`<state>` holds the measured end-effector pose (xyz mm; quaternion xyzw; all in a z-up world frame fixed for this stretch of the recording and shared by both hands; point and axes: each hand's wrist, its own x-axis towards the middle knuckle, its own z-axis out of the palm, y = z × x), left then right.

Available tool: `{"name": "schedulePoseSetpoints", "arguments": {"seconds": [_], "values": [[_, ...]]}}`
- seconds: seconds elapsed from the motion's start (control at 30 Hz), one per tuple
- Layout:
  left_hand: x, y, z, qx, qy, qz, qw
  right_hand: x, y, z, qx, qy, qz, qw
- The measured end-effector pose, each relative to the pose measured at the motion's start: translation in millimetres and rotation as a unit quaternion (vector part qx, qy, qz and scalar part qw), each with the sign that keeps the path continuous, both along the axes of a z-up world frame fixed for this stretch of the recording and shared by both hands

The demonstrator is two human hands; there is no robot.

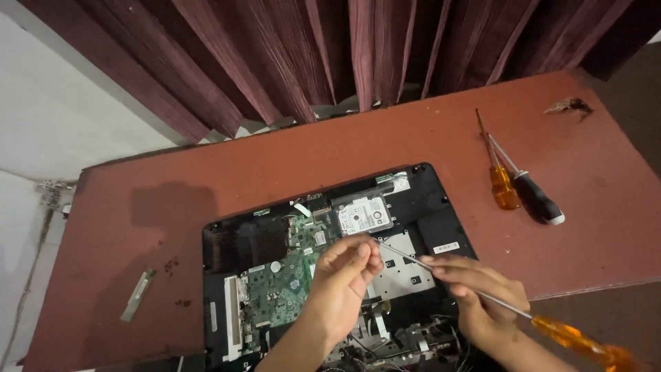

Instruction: Disassembling a laptop by removing screws and internal components like the hard drive and RAM, then reassembling them.

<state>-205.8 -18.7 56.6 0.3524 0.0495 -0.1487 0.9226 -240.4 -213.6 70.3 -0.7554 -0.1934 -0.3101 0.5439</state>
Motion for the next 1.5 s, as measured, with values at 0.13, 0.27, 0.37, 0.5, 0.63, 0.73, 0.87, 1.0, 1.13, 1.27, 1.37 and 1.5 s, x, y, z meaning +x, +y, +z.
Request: {"name": "schedulePoseSetpoints", "arguments": {"seconds": [0.13,0.27,0.37,0.5,0.63,0.73,0.87,1.0,1.13,1.27,1.37,1.5], "values": [[-1.1,2.1,-1.0,-0.017,-0.027,0.022,0.999,-2.8,4.3,-0.1,0.012,-0.023,-0.026,0.999],[-0.9,5.0,-8.4,-0.005,-0.003,0.031,0.999,-2.3,1.8,-18.6,0.049,-0.013,-0.012,0.999],[-4.5,1.9,-13.6,0.003,0.007,0.017,1.0,-6.0,7.5,-17.7,0.076,0.0,0.006,0.997],[-5.9,0.6,-13.2,-0.011,0.018,0.023,1.0,-6.9,11.1,-5.8,0.002,-0.008,0.006,1.0],[-6.5,1.4,-10.8,-0.025,0.022,0.014,0.999,-5.8,11.0,-1.9,-0.014,-0.012,0.011,1.0],[-7.0,0.8,-14.0,-0.026,0.023,0.012,0.999,-6.3,11.0,-1.2,-0.024,-0.007,0.011,1.0],[-6.8,0.4,-13.8,-0.02,0.018,0.018,0.999,-7.8,11.9,0.9,-0.023,-0.001,0.01,1.0],[-6.6,-0.4,-11.7,0.016,-0.006,0.026,1.0,-8.5,10.9,-1.1,-0.037,0.006,-0.003,0.999],[-9.0,-3.7,-10.7,0.083,-0.041,0.076,0.993,-8.2,11.0,-2.5,-0.034,-0.013,0.016,0.999],[-10.6,-5.2,-12.5,0.056,-0.023,0.091,0.994,-11.8,11.3,-2.8,-0.032,0.025,0.004,0.999],[-12.3,-5.4,-15.0,0.056,-0.044,0.093,0.993,-10.2,12.9,-2.3,-0.027,-0.002,0.004,1.0],[-13.7,-4.9,-16.2,0.102,-0.094,0.085,0.987,-9.6,14.4,-9.3,0.012,-0.005,-0.005,1.0]]}}
